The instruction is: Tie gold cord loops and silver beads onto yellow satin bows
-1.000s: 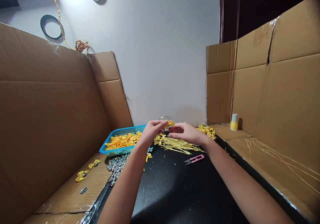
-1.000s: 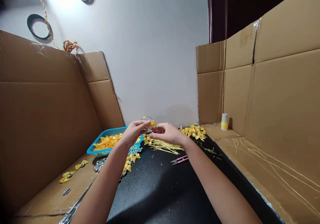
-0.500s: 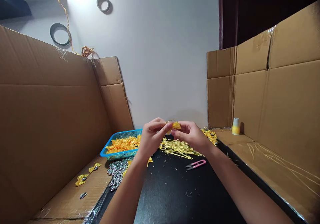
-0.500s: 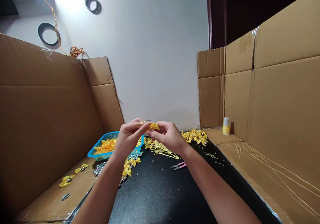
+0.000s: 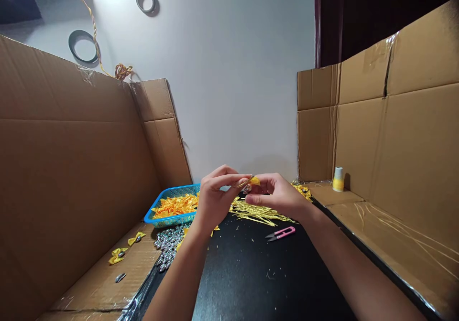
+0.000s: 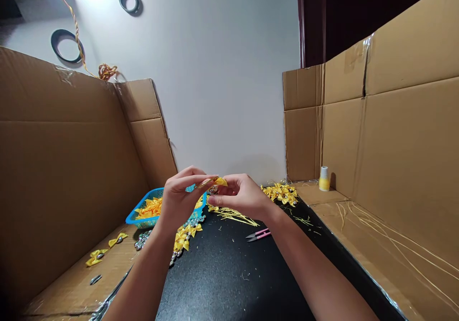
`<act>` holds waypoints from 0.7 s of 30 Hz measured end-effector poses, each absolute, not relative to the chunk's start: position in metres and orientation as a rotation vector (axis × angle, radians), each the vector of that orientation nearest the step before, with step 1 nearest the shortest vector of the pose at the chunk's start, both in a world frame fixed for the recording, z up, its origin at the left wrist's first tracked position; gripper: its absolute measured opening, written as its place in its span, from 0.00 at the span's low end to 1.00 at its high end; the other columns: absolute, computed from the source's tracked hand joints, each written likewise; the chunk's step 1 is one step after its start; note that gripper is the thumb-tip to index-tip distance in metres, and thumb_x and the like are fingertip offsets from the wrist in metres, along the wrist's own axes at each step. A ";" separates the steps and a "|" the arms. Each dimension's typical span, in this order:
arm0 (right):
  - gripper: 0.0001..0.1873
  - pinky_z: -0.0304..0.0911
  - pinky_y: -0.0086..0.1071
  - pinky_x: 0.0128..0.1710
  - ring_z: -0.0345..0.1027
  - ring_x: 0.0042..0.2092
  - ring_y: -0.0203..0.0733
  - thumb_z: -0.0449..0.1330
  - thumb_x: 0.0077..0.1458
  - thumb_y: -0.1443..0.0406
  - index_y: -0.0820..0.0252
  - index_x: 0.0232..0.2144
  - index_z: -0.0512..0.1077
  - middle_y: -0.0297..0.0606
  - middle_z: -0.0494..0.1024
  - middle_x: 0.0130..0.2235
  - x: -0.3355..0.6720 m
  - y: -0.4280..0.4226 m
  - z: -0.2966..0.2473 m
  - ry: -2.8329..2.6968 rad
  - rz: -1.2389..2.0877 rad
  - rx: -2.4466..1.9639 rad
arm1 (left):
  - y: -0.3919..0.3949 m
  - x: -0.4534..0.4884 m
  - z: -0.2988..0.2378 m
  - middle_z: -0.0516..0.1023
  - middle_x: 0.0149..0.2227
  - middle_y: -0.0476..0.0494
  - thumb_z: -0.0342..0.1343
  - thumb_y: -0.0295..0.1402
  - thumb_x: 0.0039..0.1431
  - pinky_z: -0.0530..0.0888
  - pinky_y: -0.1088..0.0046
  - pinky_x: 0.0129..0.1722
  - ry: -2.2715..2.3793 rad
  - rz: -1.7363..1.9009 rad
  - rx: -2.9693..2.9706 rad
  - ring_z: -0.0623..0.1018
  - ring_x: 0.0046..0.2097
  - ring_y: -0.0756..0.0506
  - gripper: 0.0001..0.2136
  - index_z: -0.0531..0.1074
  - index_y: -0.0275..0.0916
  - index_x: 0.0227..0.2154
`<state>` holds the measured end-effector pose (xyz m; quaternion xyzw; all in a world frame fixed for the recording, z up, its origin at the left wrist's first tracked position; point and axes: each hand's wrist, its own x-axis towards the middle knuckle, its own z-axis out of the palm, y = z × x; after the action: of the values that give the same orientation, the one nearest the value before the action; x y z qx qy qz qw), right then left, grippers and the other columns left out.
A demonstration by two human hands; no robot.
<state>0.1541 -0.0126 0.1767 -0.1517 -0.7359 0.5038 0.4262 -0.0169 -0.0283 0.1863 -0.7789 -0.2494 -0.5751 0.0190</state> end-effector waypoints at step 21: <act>0.17 0.55 0.27 0.27 0.57 0.27 0.30 0.72 0.36 0.60 0.62 0.25 0.70 0.28 0.65 0.24 0.156 -0.016 0.181 -1.773 1.392 -0.449 | -0.030 -0.017 0.188 0.74 0.26 0.49 0.60 0.31 0.56 0.67 0.76 0.26 -0.792 -1.760 -2.416 0.71 0.27 0.52 0.06 0.80 0.45 0.35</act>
<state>0.1562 -0.0157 0.1814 -0.1782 -0.7037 0.5528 0.4092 -0.0172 -0.0296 0.1882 -0.7811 -0.2560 -0.5690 0.0249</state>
